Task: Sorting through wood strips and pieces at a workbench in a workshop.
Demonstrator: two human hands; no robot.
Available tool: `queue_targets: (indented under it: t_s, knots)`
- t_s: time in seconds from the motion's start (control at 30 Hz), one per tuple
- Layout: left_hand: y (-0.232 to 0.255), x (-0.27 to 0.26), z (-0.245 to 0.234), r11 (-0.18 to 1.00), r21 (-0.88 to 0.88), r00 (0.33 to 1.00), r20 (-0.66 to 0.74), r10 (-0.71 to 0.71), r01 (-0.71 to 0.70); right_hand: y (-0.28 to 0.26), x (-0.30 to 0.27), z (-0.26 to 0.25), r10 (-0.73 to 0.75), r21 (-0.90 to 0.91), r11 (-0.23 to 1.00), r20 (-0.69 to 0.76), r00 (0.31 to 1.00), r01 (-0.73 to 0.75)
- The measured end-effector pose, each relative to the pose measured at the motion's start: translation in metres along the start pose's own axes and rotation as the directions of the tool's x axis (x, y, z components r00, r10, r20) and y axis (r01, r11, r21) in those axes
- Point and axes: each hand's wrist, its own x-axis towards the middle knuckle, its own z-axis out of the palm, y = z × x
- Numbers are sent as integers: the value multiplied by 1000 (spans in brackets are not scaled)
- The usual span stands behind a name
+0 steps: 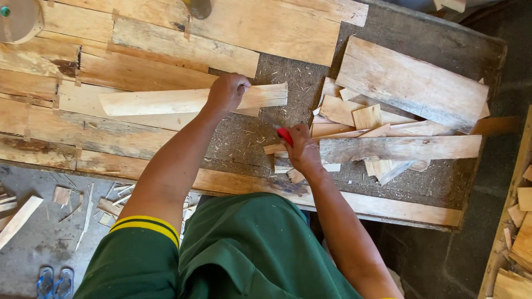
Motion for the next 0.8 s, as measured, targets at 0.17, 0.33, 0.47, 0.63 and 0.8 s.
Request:
queue_targets:
  t_s: [0.17,0.33,0.47,0.63,0.8]
  knots:
    - [42,-11,-14,971,217,991,-72,115,-97,34,10,27,61,167,985,-138,989,-37]
    - [31,-11,44,913,278,944,-56,324,-297,27,27,28,117,197,977,-208,971,-76]
    - [40,-8,75,837,390,922,101,375,-383,5,48,22,287,148,950,-83,954,-273]
    - [36,-4,100,802,506,947,121,298,-317,-5,66,22,399,62,914,26,917,-400]
    - [44,-4,93,814,495,953,162,257,-303,26,74,49,279,-48,959,-42,959,-281]
